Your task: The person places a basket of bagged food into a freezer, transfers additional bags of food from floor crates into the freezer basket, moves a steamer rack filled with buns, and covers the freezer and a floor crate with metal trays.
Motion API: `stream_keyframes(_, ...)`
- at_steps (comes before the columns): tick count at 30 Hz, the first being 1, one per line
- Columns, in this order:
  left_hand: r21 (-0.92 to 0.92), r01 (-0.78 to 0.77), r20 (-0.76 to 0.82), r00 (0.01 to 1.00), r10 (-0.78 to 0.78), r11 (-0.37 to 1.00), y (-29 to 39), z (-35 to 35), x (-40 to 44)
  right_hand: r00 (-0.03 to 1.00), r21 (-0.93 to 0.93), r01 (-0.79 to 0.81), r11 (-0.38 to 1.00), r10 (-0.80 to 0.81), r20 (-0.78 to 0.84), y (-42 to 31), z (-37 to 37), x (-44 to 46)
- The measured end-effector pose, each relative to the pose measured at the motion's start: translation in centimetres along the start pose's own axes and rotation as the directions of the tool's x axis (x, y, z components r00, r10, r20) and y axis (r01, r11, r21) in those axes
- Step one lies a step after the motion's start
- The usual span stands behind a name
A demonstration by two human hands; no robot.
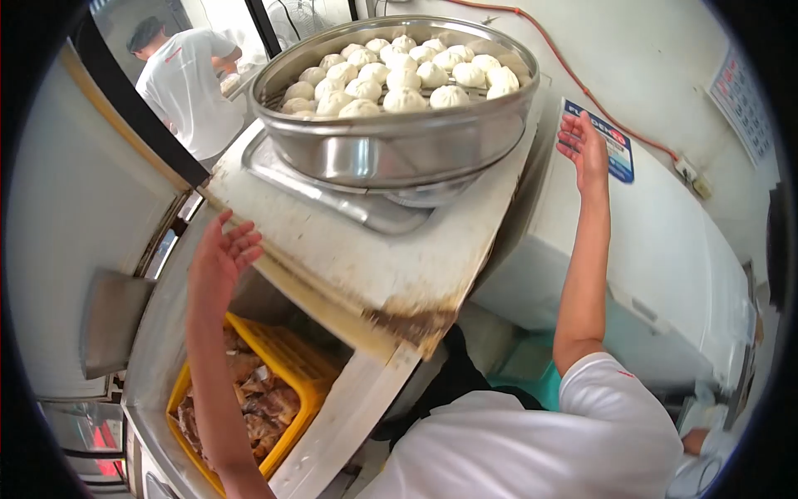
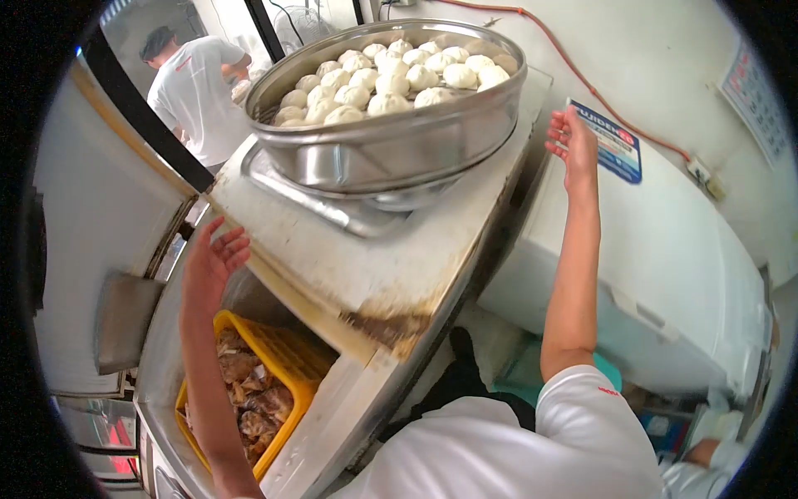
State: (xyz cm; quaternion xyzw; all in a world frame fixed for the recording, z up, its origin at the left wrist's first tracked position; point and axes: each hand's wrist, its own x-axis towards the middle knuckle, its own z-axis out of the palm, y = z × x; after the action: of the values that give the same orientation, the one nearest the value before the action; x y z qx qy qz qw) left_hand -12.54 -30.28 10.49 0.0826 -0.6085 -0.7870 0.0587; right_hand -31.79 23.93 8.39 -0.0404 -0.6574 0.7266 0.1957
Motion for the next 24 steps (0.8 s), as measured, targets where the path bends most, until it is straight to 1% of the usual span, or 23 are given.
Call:
stream_keyframes(2,0.028,0.03,-0.159,0.987,-0.025,0.999,-0.2,3.3,5.5,0.988,0.013,-0.156,0.988,0.156,0.024,2.9,0.0,7.7)
stream_keyframes(3,-0.006,0.037,-0.227,0.973,-0.038,0.999,-0.5,4.6,8.3,0.975,-0.003,-0.213,0.977,0.213,0.068,4.1,0.2,10.8)
stream_keyframes(4,-0.008,0.036,-0.233,0.972,-0.037,0.999,-0.7,5.3,10.7,0.974,-0.005,-0.213,0.977,0.213,0.074,4.8,0.7,13.0)
stream_keyframes(6,-0.157,0.117,-0.245,0.957,-0.153,0.981,-1.0,5.2,14.7,0.891,-0.03,-0.428,0.903,0.427,0.155,5.4,2.3,17.0)
stream_keyframes(7,-0.174,0.169,-0.247,0.946,-0.21,0.97,-1.5,3.9,16.8,0.87,-0.032,-0.448,0.893,0.444,0.217,5.5,2.9,18.5)
stream_keyframes(8,-0.173,0.164,-0.255,0.945,-0.204,0.971,-1.9,4.0,17.9,0.867,-0.03,-0.449,0.893,0.443,0.226,6.0,3.2,20.1)
stream_keyframes(9,-0.292,0.116,-0.114,0.981,-0.155,0.949,-2.1,4.8,18.5,0.82,-0.031,-0.481,0.876,0.462,0.337,6.6,3.5,21.8)
stream_keyframes(10,-0.411,0.09,0.026,0.996,-0.087,0.907,-2.2,5.5,19.0,0.762,-0.036,-0.514,0.857,0.475,0.44,7.2,3.5,23.2)
stream_keyframes(11,-0.384,0.049,0.062,0.998,-0.027,0.922,-2.5,6.1,19.4,0.762,-0.035,-0.516,0.856,0.477,0.438,7.9,3.5,24.3)
stream_keyframes(12,-0.383,0.05,0.064,0.998,-0.028,0.922,-2.8,6.0,20.2,0.732,0.004,-0.52,0.854,0.442,0.519,8.3,4.1,25.0)
stream_keyframes(14,-0.38,-0.032,0.039,0.998,0.051,0.925,-3.7,4.8,21.8,0.659,0.079,-0.528,0.846,0.349,0.667,8.4,5.8,25.8)
stream_keyframes(15,-0.376,-0.052,0.115,0.988,0.102,0.925,-3.7,5.3,22.2,0.672,0.148,-0.59,0.794,0.381,0.635,6.9,6.6,25.0)
stream_keyframes(16,-0.375,-0.069,0.136,0.982,0.128,0.925,-3.7,5.5,22.7,0.673,0.15,-0.585,0.797,0.374,0.637,5.6,7.2,24.2)
stream_keyframes(17,-0.374,-0.074,0.143,0.98,0.136,0.924,-3.8,5.8,22.9,0.729,0.13,-0.448,0.885,0.278,0.626,4.5,7.6,23.3)
stream_keyframes(20,-0.383,-0.071,0.136,0.982,0.133,0.921,-4.2,6.1,23.6,0.8,0.108,-0.257,0.96,0.148,0.582,5.4,8.4,24.0)
stream_keyframes(21,-0.381,-0.068,0.137,0.982,0.129,0.922,-4.3,6.2,23.8,0.749,0.227,-0.414,0.881,0.189,0.635,8.4,8.5,26.1)
stream_keyframes(22,-0.378,-0.066,0.138,0.982,0.127,0.923,-4.6,6.3,24.0,0.693,0.326,-0.557,0.764,0.21,0.69,9.9,8.3,27.4)
stream_keyframes(24,-0.382,-0.058,0.142,0.983,0.121,0.922,-4.9,6.3,24.2,0.679,0.282,-0.349,0.894,0.034,0.733,10.4,7.9,27.7)
